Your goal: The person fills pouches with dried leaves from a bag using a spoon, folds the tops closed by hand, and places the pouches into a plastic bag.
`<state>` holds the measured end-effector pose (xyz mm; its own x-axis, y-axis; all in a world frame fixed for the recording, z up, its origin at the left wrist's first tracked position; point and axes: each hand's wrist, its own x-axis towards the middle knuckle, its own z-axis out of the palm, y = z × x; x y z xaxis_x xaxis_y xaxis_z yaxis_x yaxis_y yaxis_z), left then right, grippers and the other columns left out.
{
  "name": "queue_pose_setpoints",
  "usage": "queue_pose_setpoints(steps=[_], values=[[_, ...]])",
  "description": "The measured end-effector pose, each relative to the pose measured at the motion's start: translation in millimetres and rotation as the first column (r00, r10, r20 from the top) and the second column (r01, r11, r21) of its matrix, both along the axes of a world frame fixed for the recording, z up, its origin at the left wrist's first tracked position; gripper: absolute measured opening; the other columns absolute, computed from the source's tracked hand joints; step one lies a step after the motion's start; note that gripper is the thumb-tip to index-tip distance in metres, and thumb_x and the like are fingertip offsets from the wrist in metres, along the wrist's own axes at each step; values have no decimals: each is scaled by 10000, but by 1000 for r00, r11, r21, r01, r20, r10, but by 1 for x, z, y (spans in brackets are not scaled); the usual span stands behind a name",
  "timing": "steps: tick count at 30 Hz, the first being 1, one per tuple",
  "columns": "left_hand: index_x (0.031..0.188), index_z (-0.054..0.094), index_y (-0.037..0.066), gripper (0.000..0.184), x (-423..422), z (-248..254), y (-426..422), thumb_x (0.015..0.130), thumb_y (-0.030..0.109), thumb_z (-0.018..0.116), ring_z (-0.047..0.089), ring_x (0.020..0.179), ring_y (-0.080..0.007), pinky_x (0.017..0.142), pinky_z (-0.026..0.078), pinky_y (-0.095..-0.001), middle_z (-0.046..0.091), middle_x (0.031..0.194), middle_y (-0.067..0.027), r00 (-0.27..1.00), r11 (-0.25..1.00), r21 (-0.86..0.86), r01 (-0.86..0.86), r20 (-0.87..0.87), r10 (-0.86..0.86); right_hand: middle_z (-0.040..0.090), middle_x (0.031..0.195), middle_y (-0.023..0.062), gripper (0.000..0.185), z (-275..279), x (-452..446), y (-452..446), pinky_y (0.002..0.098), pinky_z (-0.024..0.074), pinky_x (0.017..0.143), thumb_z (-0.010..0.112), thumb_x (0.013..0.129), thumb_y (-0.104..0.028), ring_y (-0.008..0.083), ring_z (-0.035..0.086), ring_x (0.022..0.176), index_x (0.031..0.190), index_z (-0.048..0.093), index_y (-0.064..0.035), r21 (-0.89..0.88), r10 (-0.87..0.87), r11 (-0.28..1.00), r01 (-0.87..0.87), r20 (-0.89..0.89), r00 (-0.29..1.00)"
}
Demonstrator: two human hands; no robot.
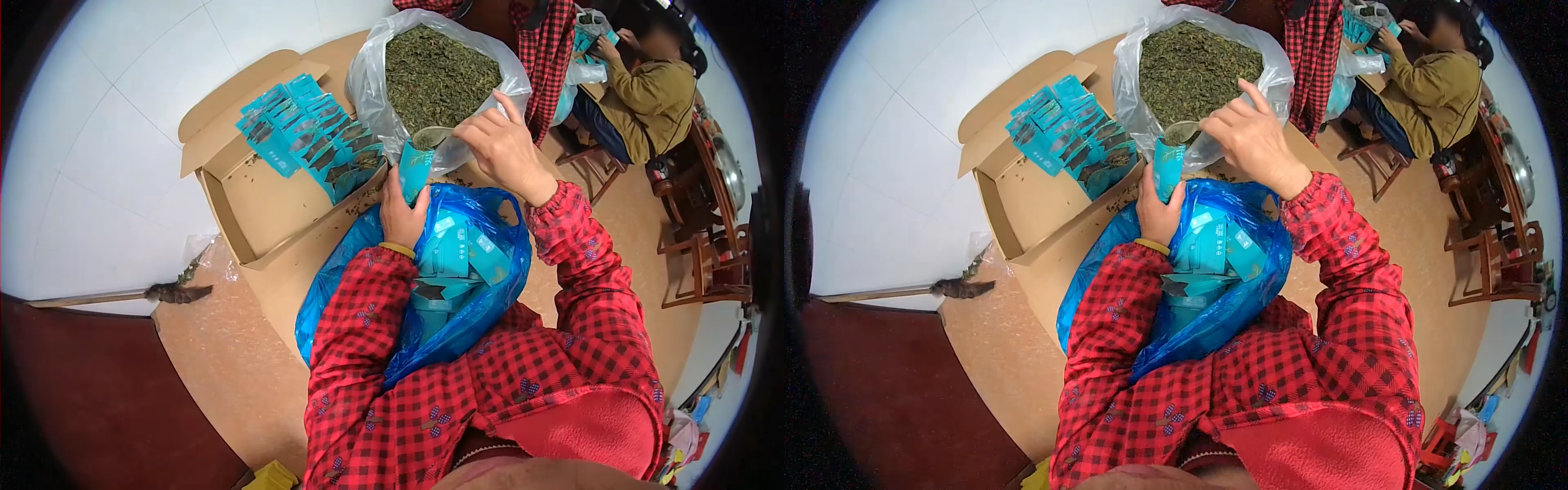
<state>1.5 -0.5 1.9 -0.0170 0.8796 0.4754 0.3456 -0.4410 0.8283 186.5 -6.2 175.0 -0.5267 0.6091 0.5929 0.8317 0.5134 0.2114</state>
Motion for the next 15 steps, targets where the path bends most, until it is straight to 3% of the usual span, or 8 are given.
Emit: queue_pose_setpoints(steps=[7, 11, 14, 15], values=[[1415, 379, -2, 705, -2, 3, -1, 850, 249, 718, 529, 1175, -440, 962, 458, -467, 521, 1305, -275, 999, 998, -42, 46, 11, -46, 681, 879, 8, 227, 2, -2, -1, 496, 347, 1103, 678, 762, -66, 211, 632, 886, 975, 695, -142, 135, 11, 991, -20, 67, 998], [1417, 375, -1, 709, -2, 4, 0, 849, 247, 719, 529, 1172, -441, 957, 460, -468, 521, 1303, -274, 998, 996, -65, 59, 4, -59, 689, 810, 30, 135, -17, 12, 24, 489, 356, 1088, 658, 830, -118, 221, 658, 880, 953, 710, -136, -62, -133, 990, 131, -45, 990], [1414, 380, -2, 705, -1, 1, 0, 848, 247, 719, 532, 1169, -441, 955, 463, -469, 525, 1299, -272, 999, 999, -24, 36, -8, -36, 681, 731, 61, 107, -34, 16, 47, 475, 370, 1067, 634, 891, -187, 241, 677, 827, 921, 717, -126, -440, -299, 876, 196, -178, 938], [1414, 380, -2, 705, -2, 1, 0, 848, 247, 719, 532, 1169, -441, 955, 463, -469, 525, 1299, -272, 999, 999, -24, 33, -9, -33, 681, 731, 61, 107, -39, 19, 57, 475, 370, 1067, 634, 891, -187, 241, 677, 827, 921, 717, -126, -440, -296, 877, 193, -179, 938]])
